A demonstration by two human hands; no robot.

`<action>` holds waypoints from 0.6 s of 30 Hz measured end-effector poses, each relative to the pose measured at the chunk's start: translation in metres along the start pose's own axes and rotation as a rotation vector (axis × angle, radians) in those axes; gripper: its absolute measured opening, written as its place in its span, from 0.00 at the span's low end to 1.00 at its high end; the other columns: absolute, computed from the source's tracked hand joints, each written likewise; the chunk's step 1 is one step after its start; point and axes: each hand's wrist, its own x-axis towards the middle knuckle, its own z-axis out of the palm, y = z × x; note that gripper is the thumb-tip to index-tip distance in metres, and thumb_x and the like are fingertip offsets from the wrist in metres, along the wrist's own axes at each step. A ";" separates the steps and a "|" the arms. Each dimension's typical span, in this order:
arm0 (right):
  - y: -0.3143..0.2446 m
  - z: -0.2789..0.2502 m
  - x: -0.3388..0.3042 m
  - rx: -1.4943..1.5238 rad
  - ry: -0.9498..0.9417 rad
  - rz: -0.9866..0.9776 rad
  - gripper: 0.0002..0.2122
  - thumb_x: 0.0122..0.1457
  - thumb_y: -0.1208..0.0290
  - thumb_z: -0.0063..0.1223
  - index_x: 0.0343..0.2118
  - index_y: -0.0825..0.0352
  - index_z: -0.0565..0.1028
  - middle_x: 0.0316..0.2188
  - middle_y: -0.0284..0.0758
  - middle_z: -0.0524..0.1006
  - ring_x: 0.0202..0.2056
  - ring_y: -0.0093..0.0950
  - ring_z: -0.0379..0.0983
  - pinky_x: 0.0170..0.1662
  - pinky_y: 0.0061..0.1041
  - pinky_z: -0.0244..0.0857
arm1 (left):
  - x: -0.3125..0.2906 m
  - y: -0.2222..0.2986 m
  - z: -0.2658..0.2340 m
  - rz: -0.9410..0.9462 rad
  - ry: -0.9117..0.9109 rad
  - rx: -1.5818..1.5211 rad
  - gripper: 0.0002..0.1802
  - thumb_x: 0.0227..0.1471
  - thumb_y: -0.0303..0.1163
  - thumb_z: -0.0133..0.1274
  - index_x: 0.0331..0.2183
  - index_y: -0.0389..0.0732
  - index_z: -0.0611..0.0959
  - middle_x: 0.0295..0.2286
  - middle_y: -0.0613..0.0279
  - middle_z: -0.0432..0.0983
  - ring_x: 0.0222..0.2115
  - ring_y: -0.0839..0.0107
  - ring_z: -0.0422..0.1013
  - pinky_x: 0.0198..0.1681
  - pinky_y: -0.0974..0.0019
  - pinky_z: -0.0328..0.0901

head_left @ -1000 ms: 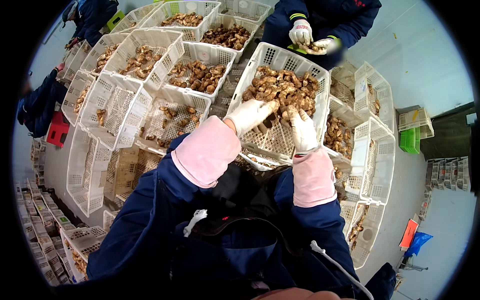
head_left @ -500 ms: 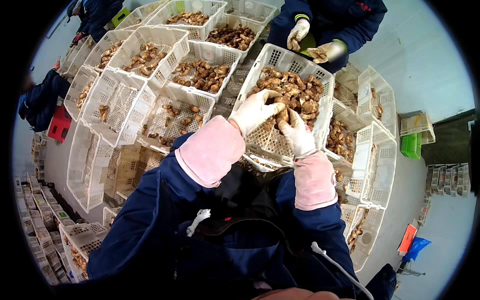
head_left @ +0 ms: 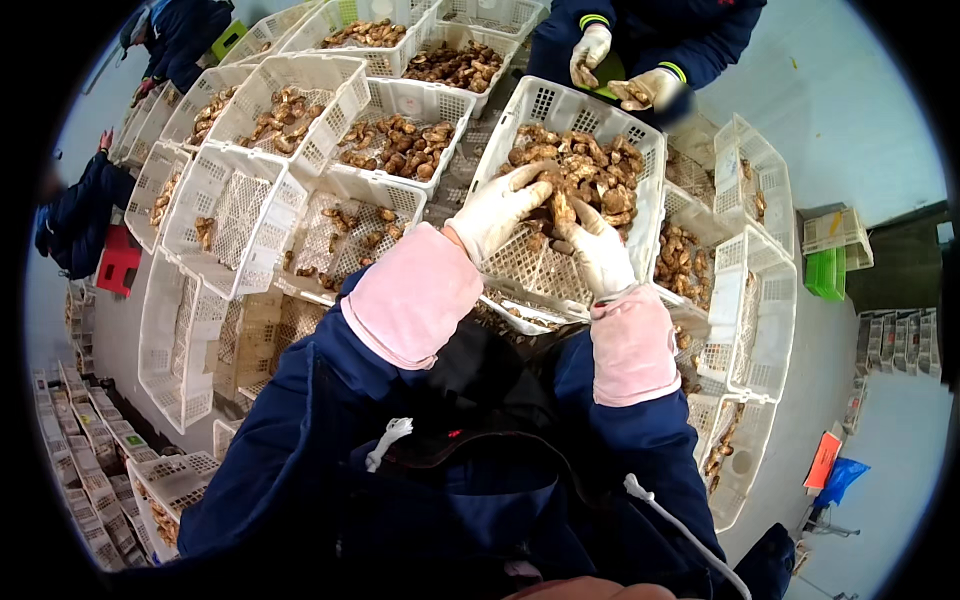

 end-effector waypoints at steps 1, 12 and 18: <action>0.000 -0.001 0.001 0.031 0.023 -0.030 0.27 0.63 0.73 0.53 0.64 0.69 0.59 0.55 0.35 0.71 0.45 0.23 0.73 0.46 0.26 0.72 | 0.004 0.002 0.003 -0.004 0.014 0.007 0.26 0.64 0.31 0.47 0.60 0.35 0.64 0.52 0.58 0.70 0.52 0.70 0.67 0.57 0.67 0.62; -0.025 -0.031 -0.055 -0.026 0.344 -0.333 0.20 0.61 0.68 0.58 0.54 0.70 0.72 0.41 0.34 0.79 0.35 0.20 0.74 0.36 0.19 0.69 | 0.006 0.010 0.038 0.092 -0.074 0.514 0.28 0.61 0.39 0.54 0.58 0.35 0.71 0.51 0.58 0.73 0.50 0.69 0.70 0.55 0.66 0.64; 0.010 -0.138 -0.215 0.292 0.741 -0.204 0.23 0.62 0.66 0.57 0.56 0.71 0.68 0.44 0.38 0.77 0.41 0.27 0.75 0.45 0.28 0.71 | 0.017 -0.011 0.040 -0.078 -0.073 0.476 0.29 0.63 0.45 0.48 0.58 0.36 0.70 0.51 0.52 0.74 0.50 0.65 0.72 0.55 0.65 0.65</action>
